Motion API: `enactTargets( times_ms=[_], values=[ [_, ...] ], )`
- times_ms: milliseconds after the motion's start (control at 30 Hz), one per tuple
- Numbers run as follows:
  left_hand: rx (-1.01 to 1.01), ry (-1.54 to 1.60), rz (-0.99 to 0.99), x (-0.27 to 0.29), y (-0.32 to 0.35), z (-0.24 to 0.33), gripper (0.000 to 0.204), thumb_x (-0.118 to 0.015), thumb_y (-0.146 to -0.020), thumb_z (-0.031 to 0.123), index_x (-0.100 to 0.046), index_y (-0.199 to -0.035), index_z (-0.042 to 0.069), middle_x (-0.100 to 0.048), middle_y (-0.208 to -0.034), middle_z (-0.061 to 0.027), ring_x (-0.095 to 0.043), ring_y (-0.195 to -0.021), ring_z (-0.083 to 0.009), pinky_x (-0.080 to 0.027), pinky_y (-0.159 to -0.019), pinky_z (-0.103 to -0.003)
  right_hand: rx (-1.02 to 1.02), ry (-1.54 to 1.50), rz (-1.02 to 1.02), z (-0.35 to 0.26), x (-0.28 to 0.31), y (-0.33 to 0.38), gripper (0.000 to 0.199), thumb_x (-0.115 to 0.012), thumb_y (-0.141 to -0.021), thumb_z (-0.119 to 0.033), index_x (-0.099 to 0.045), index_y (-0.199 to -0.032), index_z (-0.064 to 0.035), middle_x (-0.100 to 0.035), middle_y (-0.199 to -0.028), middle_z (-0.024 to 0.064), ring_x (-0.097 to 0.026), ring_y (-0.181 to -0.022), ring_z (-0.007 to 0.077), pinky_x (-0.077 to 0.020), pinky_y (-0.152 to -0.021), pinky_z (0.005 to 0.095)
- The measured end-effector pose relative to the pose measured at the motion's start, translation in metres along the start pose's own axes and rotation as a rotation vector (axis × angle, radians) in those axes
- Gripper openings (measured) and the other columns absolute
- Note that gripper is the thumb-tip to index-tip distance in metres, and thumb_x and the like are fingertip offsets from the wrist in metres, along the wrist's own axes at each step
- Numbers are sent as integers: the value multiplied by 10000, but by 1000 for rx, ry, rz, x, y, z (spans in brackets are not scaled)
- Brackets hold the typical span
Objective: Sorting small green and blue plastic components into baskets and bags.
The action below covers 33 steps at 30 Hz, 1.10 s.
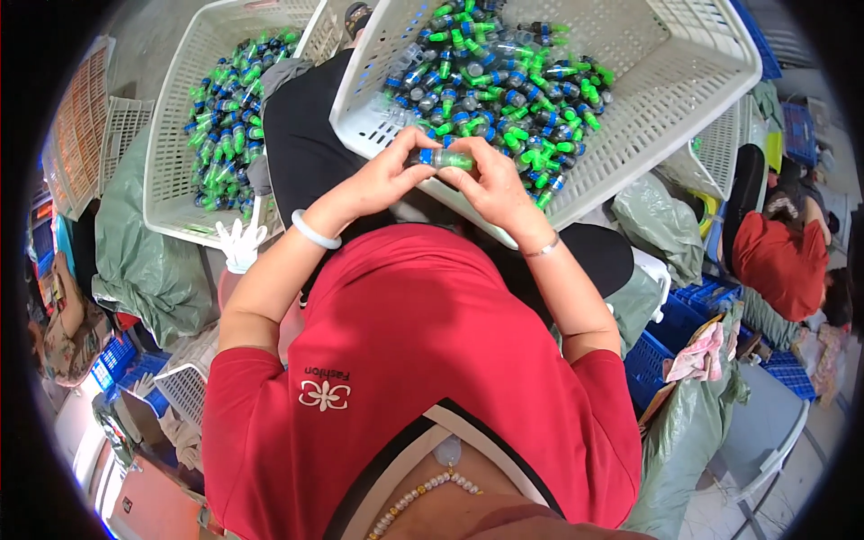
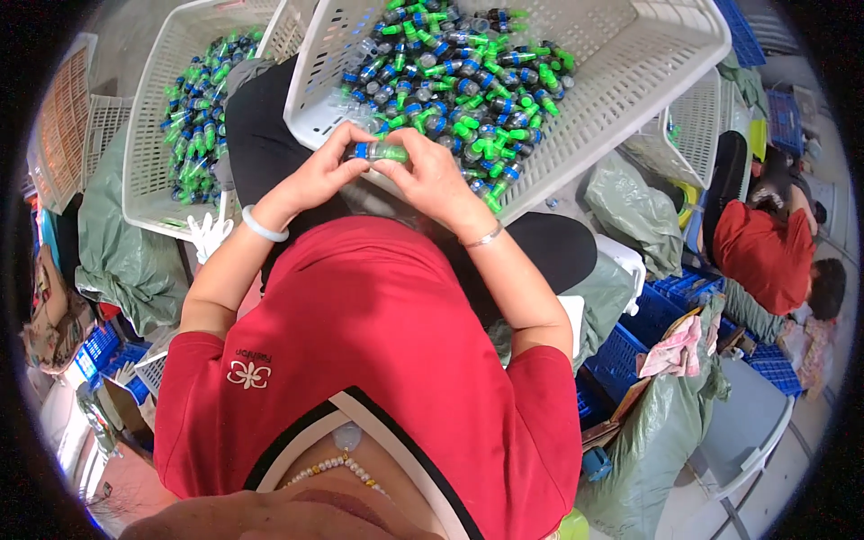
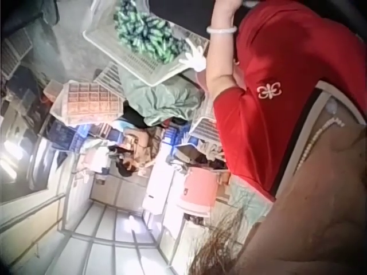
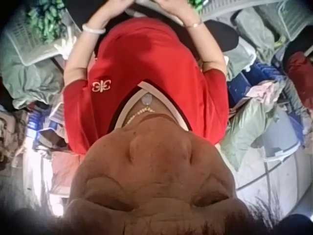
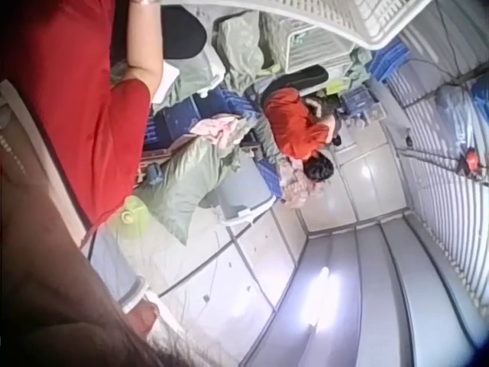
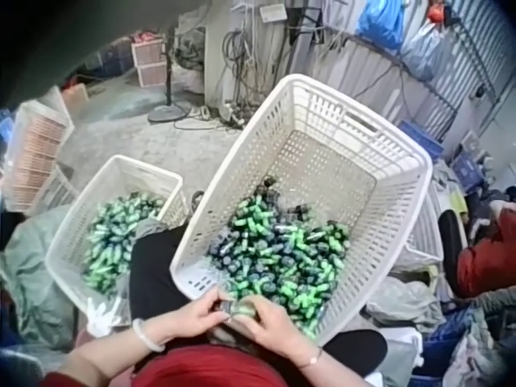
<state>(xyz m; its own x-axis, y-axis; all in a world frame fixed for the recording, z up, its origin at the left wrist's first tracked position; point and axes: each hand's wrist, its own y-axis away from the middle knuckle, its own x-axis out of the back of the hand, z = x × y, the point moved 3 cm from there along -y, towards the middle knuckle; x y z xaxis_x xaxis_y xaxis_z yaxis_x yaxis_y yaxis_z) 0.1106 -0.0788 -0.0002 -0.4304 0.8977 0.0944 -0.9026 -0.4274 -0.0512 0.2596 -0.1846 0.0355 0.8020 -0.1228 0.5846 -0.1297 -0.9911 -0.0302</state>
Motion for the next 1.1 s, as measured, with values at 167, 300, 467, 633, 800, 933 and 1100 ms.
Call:
enactTargets(
  times_ms=[167,300,467,633,800,933,1100],
  values=[
    [30,-68,74,10,20,-6,356,-613,-890,128,-474,-1198,19,-563,-986,-120,-557,-953,-205,-448,-838,-309,-49,-2,9,4,-6,0,494,-752,-777,-203,-538,-1196,-54,-602,-1039,133,-581,-959,282,-468,-815,391],
    [-21,-758,680,114,34,-1,481,-685,-815,140,-494,-1234,2,-542,-1150,-191,-543,-1034,-322,-424,-923,-395,-54,576,255,11,19,18,672,-781,-736,-253,-475,-1310,-84,-547,-1211,147,-515,-1118,314,-404,-929,466],
    [-87,-1062,720,145,17,-9,600,-729,-786,208,-468,-1288,7,-542,-1208,-201,-498,-1136,-365,-396,-962,-438,-393,900,216,66,15,51,895,-808,-685,-306,-346,-1429,-121,-440,-1351,172,-410,-1238,386,-358,-969,535],
    [-26,-792,493,112,-52,-39,626,-697,-822,257,-404,-1338,60,-578,-1149,-244,-542,-1086,-410,-447,-906,-450,-406,890,263,98,5,30,970,-824,-655,-307,-303,-1459,-154,-420,-1375,178,-393,-1244,414,-370,-975,538],
    [155,-710,565,105,-70,-60,523,-612,-885,248,-374,-1328,103,-637,-985,-249,-610,-898,-445,-500,-771,-476,-379,796,307,124,7,-15,945,-813,-671,-300,-307,-1458,-171,-399,-1397,189,-415,-1213,416,-420,-944,539],
    [74,-689,654,107,-64,-63,350,-596,-916,286,-494,-1147,44,-649,-909,-243,-630,-859,-431,-503,-720,-466,-249,806,330,118,-9,-63,940,-815,-647,-236,-329,-1448,-159,-443,-1345,161,-458,-1149,400,-458,-932,471],
    [140,-704,617,110,-66,-69,320,-599,-915,266,-499,-1121,42,-648,-915,-236,-628,-861,-427,-500,-715,-460,-62,588,240,108,-18,-124,818,-787,-692,-237,-400,-1406,-143,-479,-1302,160,-488,-1112,386,-446,-945,449]
  ],
)
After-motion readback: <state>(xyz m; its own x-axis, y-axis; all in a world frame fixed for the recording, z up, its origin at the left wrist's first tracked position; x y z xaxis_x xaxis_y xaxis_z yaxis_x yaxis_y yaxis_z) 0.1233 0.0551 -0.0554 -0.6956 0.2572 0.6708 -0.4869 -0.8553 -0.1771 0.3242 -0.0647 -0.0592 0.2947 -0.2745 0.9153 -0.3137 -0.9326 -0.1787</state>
